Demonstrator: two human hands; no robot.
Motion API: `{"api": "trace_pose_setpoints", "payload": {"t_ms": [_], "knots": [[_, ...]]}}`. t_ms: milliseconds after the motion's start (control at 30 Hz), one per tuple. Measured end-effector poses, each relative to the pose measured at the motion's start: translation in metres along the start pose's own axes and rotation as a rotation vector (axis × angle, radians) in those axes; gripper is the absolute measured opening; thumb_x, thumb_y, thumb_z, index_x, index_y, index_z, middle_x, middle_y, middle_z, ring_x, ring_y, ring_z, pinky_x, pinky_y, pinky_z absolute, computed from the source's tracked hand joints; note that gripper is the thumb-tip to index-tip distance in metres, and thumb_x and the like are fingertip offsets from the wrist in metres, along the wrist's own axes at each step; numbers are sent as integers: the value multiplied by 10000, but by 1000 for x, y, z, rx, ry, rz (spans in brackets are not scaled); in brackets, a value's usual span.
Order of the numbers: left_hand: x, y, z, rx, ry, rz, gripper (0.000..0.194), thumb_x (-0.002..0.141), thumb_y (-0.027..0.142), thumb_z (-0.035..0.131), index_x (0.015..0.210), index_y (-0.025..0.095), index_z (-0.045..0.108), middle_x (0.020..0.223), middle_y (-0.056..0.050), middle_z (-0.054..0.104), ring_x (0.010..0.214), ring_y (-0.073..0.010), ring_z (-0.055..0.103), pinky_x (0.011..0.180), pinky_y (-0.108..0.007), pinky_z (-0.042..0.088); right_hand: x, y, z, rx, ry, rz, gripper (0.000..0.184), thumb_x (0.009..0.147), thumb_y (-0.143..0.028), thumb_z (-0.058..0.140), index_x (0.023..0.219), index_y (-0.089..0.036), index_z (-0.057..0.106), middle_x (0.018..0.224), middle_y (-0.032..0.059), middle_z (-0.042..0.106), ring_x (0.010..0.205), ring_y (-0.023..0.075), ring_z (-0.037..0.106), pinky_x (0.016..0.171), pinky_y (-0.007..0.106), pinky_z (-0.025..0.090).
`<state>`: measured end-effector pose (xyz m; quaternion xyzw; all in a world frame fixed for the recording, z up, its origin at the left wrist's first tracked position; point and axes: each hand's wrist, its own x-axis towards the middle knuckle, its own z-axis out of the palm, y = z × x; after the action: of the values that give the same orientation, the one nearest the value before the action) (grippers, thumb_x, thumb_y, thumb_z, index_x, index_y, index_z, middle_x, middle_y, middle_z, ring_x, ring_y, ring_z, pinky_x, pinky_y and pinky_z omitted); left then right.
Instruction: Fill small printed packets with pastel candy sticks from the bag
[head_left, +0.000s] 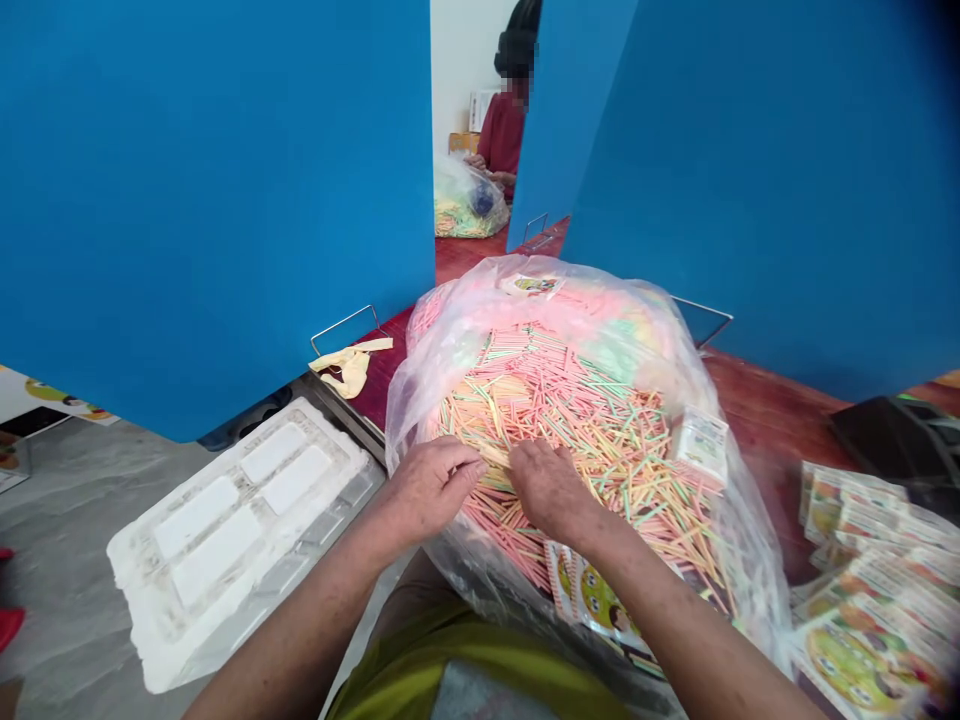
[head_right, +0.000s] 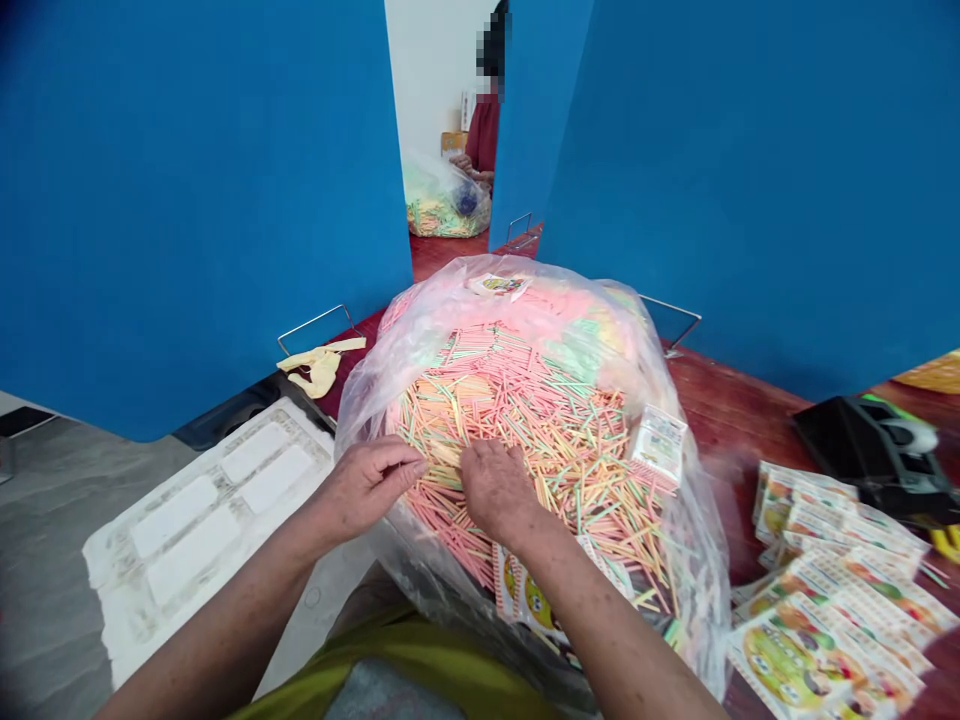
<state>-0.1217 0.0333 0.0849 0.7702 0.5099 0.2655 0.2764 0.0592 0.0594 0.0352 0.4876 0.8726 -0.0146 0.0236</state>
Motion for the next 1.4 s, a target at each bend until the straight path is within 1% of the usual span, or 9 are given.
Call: {"api": "trace_pose_setpoints", "payload": {"t_ms": [200,300,433,633,833,1000,1200,1300,1400], "knots": [[25,1,40,-317,52,-90,271,808,387,484,913,172,613,915,-55,610,869,-172,533,802,-281,394,-11,20,-15,307,178,249,213,885,-230,312,843,-159,508,844,92,569,796,203,502,682,325,361],[42,12,73,-817,-14,-246,372,777,492,494,833,136,585,829,-55,614,808,-166,555,766,-290,430,-14,19,-14,749,228,182,226,897,-268,266,839,-180,466,727,24,531,666,144,482,622,272,382],[55,29,105,-1213,120,-403,344,738,454,563,833,123,559,791,-66,620,788,-166,584,768,-289,448,-20,21,-7,1108,194,134,183,856,-302,355,787,-182,474,640,-36,471,578,102,443,544,224,369],[68,29,100,-1280,284,-420,293,796,440,495,862,155,516,895,-76,618,821,-167,601,710,-285,475,-36,32,2,1002,170,278,307,858,-297,325,627,-183,491,526,-38,441,513,103,422,519,229,347],[69,26,83,-1380,91,-475,268,726,378,624,829,160,507,724,2,576,530,-76,531,508,-211,419,-34,44,-22,569,431,382,193,821,-279,435,850,-170,592,937,91,556,931,229,464,809,372,359],[59,34,87,-1363,-62,-497,239,672,294,694,816,150,568,709,14,571,582,-55,524,499,-148,395,-38,45,-39,664,656,303,200,839,-217,422,725,-181,582,771,50,567,821,164,504,783,304,400],[59,20,95,-1155,-37,-591,222,637,244,710,805,141,607,690,5,601,542,-71,520,495,-171,451,-126,68,-95,645,1022,208,147,831,-141,433,816,-186,572,801,27,572,830,142,526,766,301,433],[66,15,100,-1123,-51,-598,238,620,197,708,828,133,611,719,-9,605,549,-83,530,465,-170,453,-181,89,-132,523,1229,308,148,809,-126,483,885,-188,594,891,40,577,887,150,531,801,323,431],[67,17,103,-1155,-91,-569,201,644,186,685,822,141,602,699,-3,590,508,-75,504,409,-157,423,-213,104,-147,593,1268,387,173,808,-119,492,904,-209,604,907,16,582,875,136,538,805,322,439]]}}
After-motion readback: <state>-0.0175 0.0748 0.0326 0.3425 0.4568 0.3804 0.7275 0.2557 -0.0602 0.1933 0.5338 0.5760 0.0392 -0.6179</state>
